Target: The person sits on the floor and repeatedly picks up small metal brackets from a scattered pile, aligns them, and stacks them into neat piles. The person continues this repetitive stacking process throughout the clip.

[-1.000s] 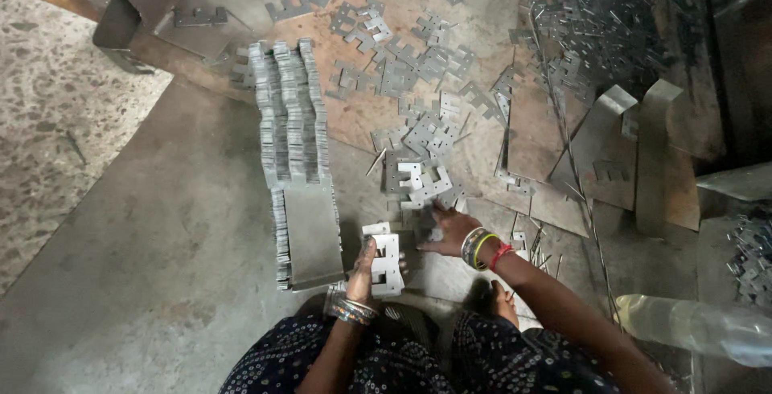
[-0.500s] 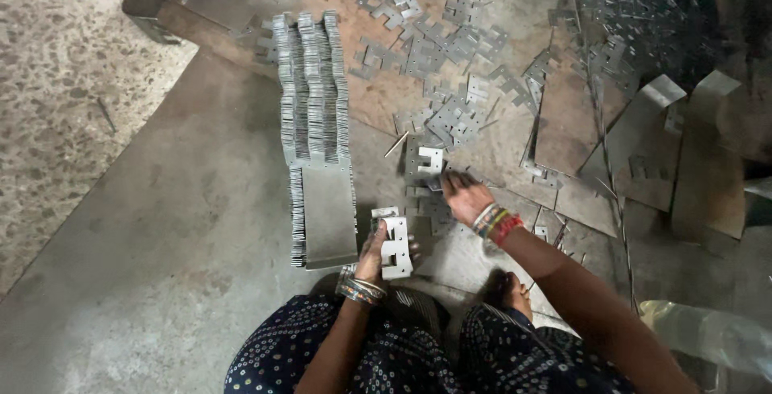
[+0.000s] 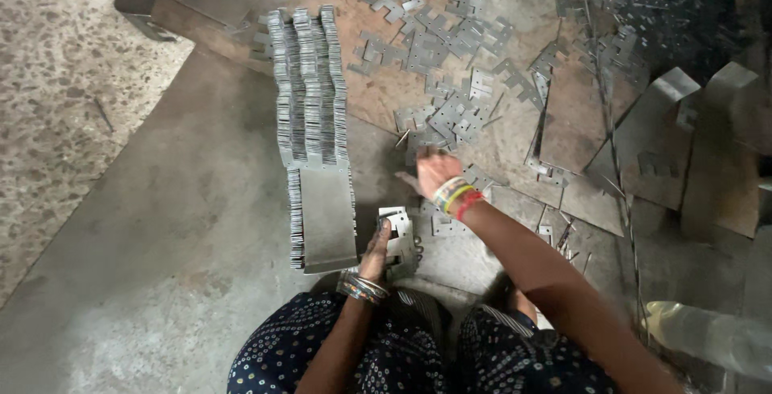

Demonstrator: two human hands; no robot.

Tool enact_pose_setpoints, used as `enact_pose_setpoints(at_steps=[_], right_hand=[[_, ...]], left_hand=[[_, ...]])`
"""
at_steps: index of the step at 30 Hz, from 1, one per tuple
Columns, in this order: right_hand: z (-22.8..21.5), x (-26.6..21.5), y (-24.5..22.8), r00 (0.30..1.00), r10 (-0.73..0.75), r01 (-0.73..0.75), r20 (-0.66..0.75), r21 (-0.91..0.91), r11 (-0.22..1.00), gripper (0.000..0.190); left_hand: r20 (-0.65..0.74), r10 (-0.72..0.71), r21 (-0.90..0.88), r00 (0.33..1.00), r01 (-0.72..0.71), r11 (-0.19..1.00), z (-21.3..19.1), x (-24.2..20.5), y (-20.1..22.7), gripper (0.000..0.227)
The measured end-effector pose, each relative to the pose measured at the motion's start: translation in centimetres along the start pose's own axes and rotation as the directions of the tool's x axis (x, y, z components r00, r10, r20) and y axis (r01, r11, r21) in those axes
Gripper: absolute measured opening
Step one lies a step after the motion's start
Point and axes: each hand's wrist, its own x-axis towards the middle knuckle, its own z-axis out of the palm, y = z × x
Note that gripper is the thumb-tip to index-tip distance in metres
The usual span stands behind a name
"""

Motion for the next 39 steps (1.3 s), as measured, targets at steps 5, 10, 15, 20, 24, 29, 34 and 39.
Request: enact_pose_setpoints(at_steps=[5,10,15,20,24,29,34,39], right_hand=[[1.0,1.0,-1.0,0.991,0.044,-0.043,0.127,-0.011,0.999,0.027],[1.6,-5.4,1.7,0.983,-0.138,0.145,0.120,-0.045,0.988,0.018],[1.0,-9.8,4.1,0.741,-0.474,0.500,-0.475,-0.081,0.862,0.048],[1.5,-5.4,5.6,0.990,0.115,-0.109,-0.082,0.076,0.991,0.054],[3.4,-1.1,6.3,0.976,0.187,-0.173,-0.110,0.125,0.977,0.075],[2.9,-0.2,7.8,0.985,0.148,-0.168,0.084,0.357,0.919,0.067],[0.3,-6.9,5.8,0.996,-0.011,0.067,-0.091,0.637,0.768,0.028],[1.0,-14.5,2.6,0.645,-0.526,0.704,-0.555,0.165,0.691,0.050]], left_hand=[[0.016,0.170,0.025,0.985,-0.170,0.985,-0.9,-0.3,-0.4,0.071],[0.166,-0.059,-0.355,0.984,0.116,0.928,0.4,-0.6,1.3,0.073],[0.267,-0.134,-0.469,0.954,0.250,0.847,0.8,-0.4,3.1,0.092],[0.226,-0.162,-0.289,0.961,0.225,0.931,0.7,-0.8,3.1,0.083],[0.187,-0.164,-0.226,0.969,0.205,0.952,0.4,-1.3,2.5,0.076],[0.237,-0.086,-0.332,0.968,0.164,0.929,0.2,-1.9,2.3,0.061],[0.200,-0.078,-0.276,0.977,0.133,0.952,1.3,-1.6,3.1,0.065],[0.230,-0.125,-0.402,0.965,0.211,0.891,1.9,-1.8,3.9,0.073]])
